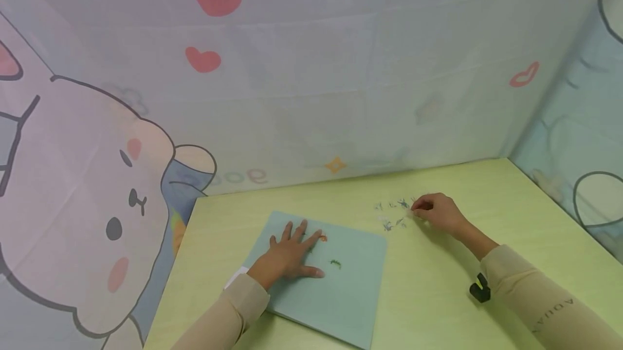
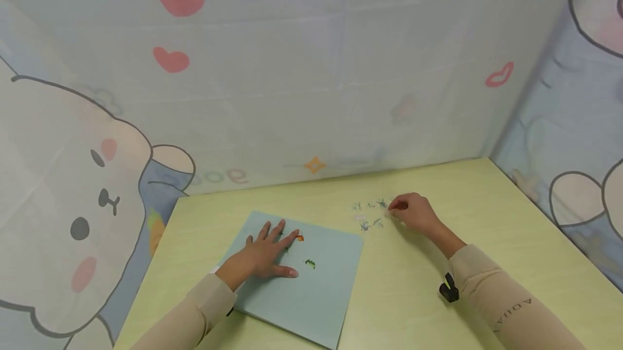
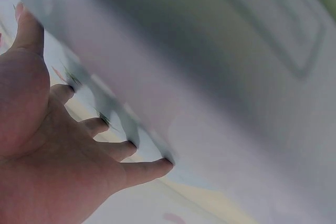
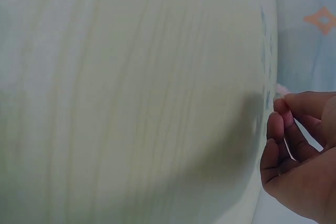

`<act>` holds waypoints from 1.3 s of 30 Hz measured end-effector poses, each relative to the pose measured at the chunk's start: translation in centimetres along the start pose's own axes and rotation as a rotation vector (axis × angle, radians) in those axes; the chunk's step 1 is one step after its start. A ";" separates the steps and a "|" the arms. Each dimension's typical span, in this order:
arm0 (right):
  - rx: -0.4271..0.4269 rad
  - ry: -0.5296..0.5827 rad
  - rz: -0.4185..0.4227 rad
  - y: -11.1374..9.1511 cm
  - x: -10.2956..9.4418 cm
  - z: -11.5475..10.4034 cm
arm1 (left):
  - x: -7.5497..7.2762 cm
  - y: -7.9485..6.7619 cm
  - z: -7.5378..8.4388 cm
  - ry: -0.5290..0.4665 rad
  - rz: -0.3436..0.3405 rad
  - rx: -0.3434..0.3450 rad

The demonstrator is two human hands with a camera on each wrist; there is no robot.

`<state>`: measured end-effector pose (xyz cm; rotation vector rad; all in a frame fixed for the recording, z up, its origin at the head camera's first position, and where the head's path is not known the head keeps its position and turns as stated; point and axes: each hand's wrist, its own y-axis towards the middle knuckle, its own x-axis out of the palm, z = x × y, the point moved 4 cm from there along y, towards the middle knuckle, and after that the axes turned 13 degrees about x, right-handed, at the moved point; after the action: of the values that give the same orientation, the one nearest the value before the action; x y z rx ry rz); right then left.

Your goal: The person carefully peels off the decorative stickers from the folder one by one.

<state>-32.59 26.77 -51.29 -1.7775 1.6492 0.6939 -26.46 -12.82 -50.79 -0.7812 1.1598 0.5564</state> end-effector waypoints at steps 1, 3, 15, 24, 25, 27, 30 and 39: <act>0.002 -0.009 -0.001 0.0 0.0 0.2 | 0.0 0.0 0.0 0.000 -0.001 0.000; 0.004 -0.030 -0.006 0.0 0.0 0.4 | 0.0 0.0 0.1 0.001 -0.002 0.000; -0.016 -0.098 0.008 -0.2 0.2 0.9 | -0.2 -0.1 0.1 -0.008 -0.008 -0.009; -0.062 -0.131 0.043 -0.7 0.4 0.7 | -0.2 0.0 0.2 -0.008 -0.007 -0.009; -0.066 -0.133 0.042 -0.7 0.4 0.6 | -0.3 -0.1 0.2 -0.008 -0.007 -0.009; -0.063 -0.137 0.047 -0.8 0.4 0.5 | -0.4 -0.1 0.2 -0.009 -0.007 -0.009; -0.061 -0.139 0.065 -0.8 0.3 0.4 | -0.4 -0.1 0.2 -0.010 -0.006 -0.008; -0.057 -0.126 0.100 -0.9 0.2 0.5 | -0.3 -0.1 0.3 -0.001 0.000 -0.005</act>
<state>-31.65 27.00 -51.68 -1.6627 1.6564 0.8876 -26.32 -12.63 -50.47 -0.7852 1.1575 0.5597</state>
